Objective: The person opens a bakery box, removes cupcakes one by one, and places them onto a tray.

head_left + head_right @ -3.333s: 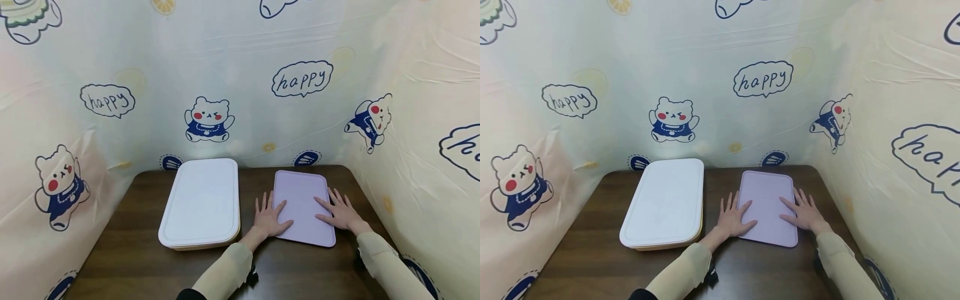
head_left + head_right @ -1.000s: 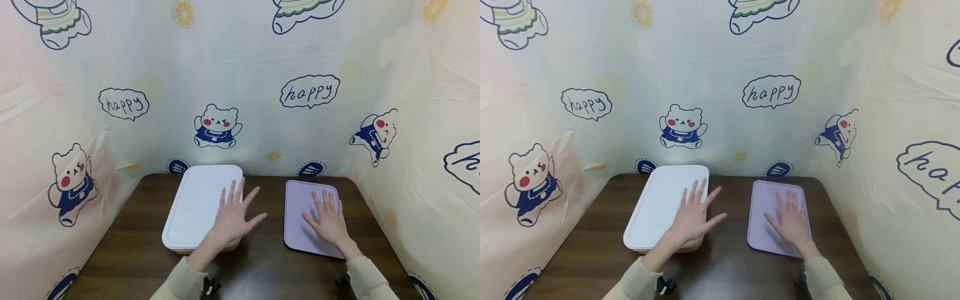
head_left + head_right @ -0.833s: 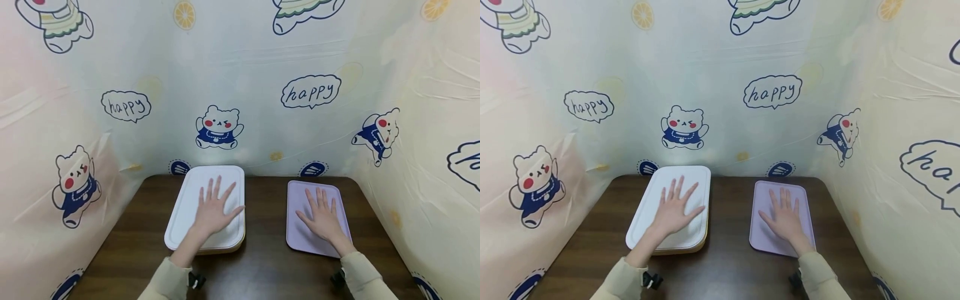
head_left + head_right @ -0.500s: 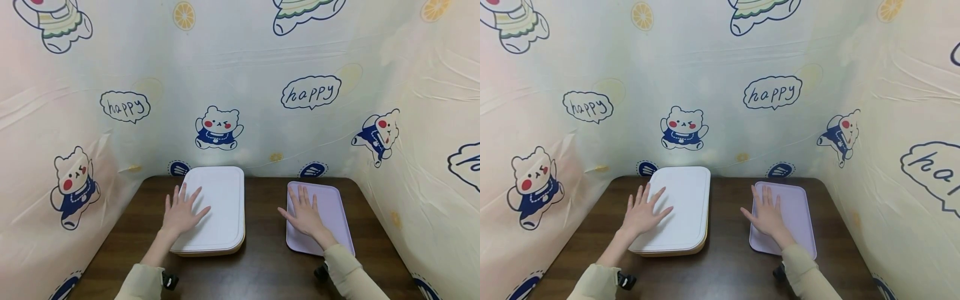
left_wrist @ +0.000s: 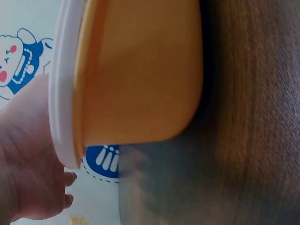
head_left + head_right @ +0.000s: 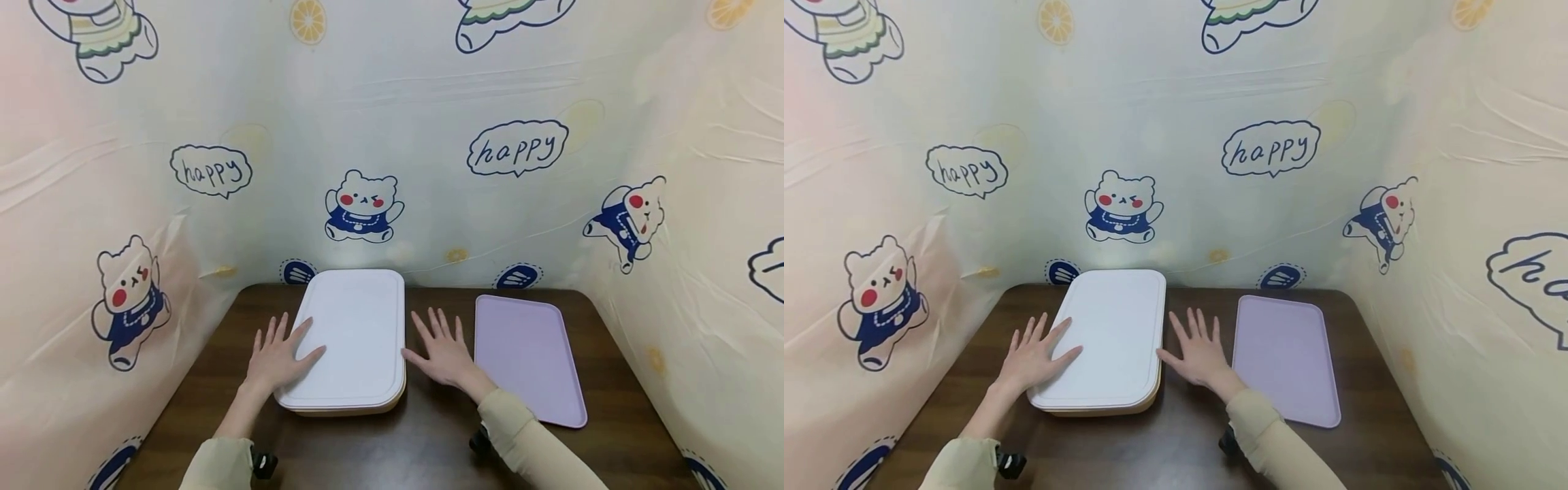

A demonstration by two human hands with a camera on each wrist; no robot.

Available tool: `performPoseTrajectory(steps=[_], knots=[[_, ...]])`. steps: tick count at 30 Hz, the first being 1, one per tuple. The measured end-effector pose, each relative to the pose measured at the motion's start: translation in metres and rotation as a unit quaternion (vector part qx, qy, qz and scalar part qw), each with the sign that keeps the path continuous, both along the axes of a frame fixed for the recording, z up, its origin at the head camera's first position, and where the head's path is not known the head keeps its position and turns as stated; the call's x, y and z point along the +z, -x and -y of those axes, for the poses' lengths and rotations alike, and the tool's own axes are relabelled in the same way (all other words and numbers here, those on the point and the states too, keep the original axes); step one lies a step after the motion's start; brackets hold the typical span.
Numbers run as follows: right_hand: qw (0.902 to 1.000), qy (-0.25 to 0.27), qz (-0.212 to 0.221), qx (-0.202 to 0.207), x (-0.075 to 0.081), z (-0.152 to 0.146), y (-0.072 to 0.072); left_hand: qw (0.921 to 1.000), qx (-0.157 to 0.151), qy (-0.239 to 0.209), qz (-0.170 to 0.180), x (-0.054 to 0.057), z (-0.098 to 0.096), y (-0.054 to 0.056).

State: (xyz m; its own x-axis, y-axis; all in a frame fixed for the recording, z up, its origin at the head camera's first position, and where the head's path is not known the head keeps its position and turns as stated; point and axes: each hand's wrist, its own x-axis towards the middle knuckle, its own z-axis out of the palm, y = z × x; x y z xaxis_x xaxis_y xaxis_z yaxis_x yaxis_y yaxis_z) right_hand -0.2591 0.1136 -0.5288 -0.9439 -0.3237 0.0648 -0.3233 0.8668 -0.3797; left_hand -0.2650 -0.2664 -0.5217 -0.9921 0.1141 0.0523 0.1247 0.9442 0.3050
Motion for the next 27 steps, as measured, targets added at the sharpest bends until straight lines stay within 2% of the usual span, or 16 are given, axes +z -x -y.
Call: performPoseTrajectory(steps=[8,14,18,22,27], knots=[[0.9994,0.007,0.002,0.034,0.000,0.028,0.005,0.9998,-0.018,0.003,0.004,-0.007,0.002,0.001],[0.9985,0.008,0.011,0.053,0.006,0.045,0.001,0.9998,-0.014,-0.007,0.011,-0.010,0.004,-0.001],[0.9986,0.013,0.022,0.047,0.007,0.052,-0.002,0.9998,-0.014,-0.013,-0.001,-0.014,0.006,0.001],[0.9983,0.039,0.030,0.031,0.005,0.052,-0.003,0.9994,-0.019,-0.027,-0.012,-0.019,0.003,0.004],[0.9973,0.065,0.027,0.018,0.002,0.047,-0.002,0.9985,-0.025,-0.047,-0.013,-0.019,-0.001,0.007]])
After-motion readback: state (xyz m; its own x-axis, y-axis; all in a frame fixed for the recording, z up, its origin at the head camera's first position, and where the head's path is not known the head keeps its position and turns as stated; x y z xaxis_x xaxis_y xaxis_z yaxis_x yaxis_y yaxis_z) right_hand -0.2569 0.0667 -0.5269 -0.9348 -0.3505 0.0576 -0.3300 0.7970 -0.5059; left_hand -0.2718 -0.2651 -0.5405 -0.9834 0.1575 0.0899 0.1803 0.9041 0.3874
